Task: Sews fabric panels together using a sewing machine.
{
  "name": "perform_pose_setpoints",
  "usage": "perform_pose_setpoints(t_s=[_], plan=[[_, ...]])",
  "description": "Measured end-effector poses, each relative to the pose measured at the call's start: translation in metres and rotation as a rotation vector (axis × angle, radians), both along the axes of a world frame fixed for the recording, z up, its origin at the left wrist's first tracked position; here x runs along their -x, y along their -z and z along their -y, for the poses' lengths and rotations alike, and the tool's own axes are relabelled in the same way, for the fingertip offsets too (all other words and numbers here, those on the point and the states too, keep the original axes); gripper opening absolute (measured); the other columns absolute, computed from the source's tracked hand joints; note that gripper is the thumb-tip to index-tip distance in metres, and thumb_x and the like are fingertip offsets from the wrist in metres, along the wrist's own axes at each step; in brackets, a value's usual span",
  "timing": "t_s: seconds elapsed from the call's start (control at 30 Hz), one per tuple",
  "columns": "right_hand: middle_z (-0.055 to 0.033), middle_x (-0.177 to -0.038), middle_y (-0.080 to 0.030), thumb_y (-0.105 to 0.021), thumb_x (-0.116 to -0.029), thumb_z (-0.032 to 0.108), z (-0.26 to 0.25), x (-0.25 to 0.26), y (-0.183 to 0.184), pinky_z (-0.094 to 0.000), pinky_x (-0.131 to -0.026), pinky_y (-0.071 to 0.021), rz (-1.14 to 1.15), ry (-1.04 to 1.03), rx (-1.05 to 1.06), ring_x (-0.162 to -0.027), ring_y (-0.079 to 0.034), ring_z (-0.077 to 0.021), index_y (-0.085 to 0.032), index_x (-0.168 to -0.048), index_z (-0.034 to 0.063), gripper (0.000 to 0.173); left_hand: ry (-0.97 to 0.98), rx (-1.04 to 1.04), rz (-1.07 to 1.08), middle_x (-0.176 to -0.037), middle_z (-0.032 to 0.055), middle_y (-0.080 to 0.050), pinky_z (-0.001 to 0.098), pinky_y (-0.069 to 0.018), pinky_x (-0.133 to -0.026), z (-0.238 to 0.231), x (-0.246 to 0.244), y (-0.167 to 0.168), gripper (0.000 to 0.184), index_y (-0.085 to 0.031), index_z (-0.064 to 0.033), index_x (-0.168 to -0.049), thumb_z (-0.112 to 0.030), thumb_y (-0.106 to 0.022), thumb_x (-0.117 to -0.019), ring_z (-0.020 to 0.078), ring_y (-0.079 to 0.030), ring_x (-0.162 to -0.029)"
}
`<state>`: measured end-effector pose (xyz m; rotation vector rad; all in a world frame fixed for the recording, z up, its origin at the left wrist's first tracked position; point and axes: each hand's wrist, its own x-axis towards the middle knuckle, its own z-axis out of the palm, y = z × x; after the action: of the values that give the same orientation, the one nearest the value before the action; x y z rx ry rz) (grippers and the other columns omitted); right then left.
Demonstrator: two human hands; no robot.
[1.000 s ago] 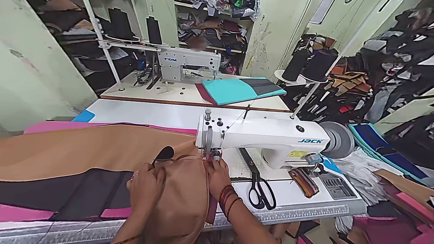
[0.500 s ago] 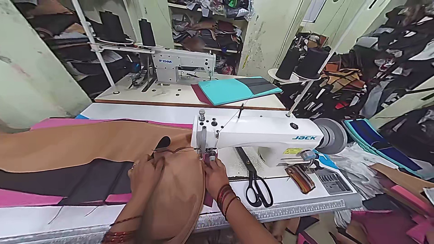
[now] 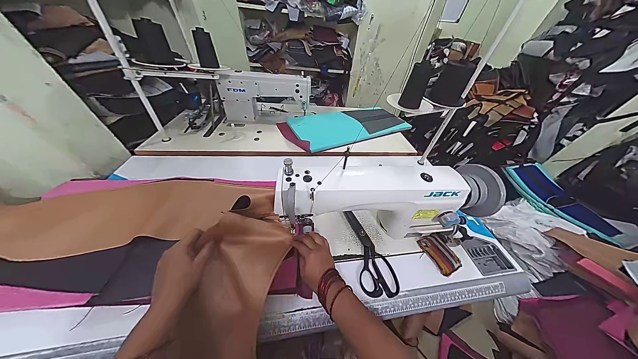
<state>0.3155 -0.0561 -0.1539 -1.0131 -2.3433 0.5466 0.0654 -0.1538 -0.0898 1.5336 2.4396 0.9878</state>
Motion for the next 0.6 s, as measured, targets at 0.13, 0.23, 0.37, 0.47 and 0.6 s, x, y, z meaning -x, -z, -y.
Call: perform_pose_setpoints(t_s=[0.13, 0.23, 0.37, 0.47, 0.6], plan=[[-0.0093, -0.136, -0.068, -0.051, -0.0956, -0.005, 0.0, -0.002, -0.005, -0.0565, -0.114, -0.0382, 0.017, -0.019, 0.056, -0.137, -0.053, -0.0349, -0.074, -0.124, 0.0064, 0.038, 0.014, 0.261, 0.158, -0.11, 0.037, -0.064, 0.0711, -0.0425, -0.095, -0.022, 0.023, -0.002, 0.038, -0.062, 0.0109, -0.118, -0.02, -0.072, -0.0974, 0.0527, -0.061, -0.109], [-0.0111, -0.131, -0.07, -0.052, -0.0932, -0.006, 0.001, -0.002, -0.004, -0.0561, -0.114, -0.0387, 0.002, -0.045, 0.032, -0.135, -0.056, -0.0355, -0.076, -0.12, 0.0063, 0.038, 0.059, 0.422, 0.227, -0.11, 0.0339, -0.066, 0.069, -0.0442, -0.097, -0.006, 0.032, 0.009, 0.046, -0.064, 0.009, -0.12, -0.027, -0.076, -0.0941, 0.049, -0.063, -0.109], [-0.0101, -0.127, -0.072, -0.054, -0.0922, -0.006, 0.003, -0.003, -0.005, -0.0557, -0.113, -0.0392, 0.011, -0.064, 0.009, -0.133, -0.057, -0.0346, -0.076, -0.118, 0.0064, 0.037, 0.076, 0.331, 0.107, -0.093, 0.0295, -0.069, 0.0702, -0.0469, -0.087, 0.01, 0.026, 0.016, 0.035, -0.07, 0.0067, -0.103, -0.026, -0.076, -0.0939, 0.0486, -0.067, -0.095], [-0.0102, -0.123, -0.074, -0.056, -0.0911, -0.005, 0.005, -0.003, 0.0, -0.0577, -0.109, -0.0428, 0.009, -0.067, -0.075, -0.128, -0.061, -0.0354, -0.078, -0.115, 0.0059, 0.034, 0.106, 0.231, 0.003, -0.091, 0.0299, -0.07, 0.0732, -0.0461, -0.083, 0.005, 0.026, 0.013, 0.034, -0.071, 0.0055, -0.101, -0.029, -0.07, -0.0974, 0.0516, -0.067, -0.094], [-0.0108, -0.122, -0.074, -0.057, -0.09, -0.007, 0.009, -0.002, 0.002, -0.0581, -0.105, -0.0458, 0.071, -0.088, -0.148, -0.124, -0.064, -0.0347, -0.078, -0.113, 0.0034, 0.033, 0.247, 0.078, -0.01, -0.1, 0.0317, -0.065, 0.0725, -0.0413, -0.091, -0.008, 0.045, 0.043, 0.046, -0.069, 0.0119, -0.087, -0.034, -0.066, -0.0897, 0.052, -0.061, -0.102]])
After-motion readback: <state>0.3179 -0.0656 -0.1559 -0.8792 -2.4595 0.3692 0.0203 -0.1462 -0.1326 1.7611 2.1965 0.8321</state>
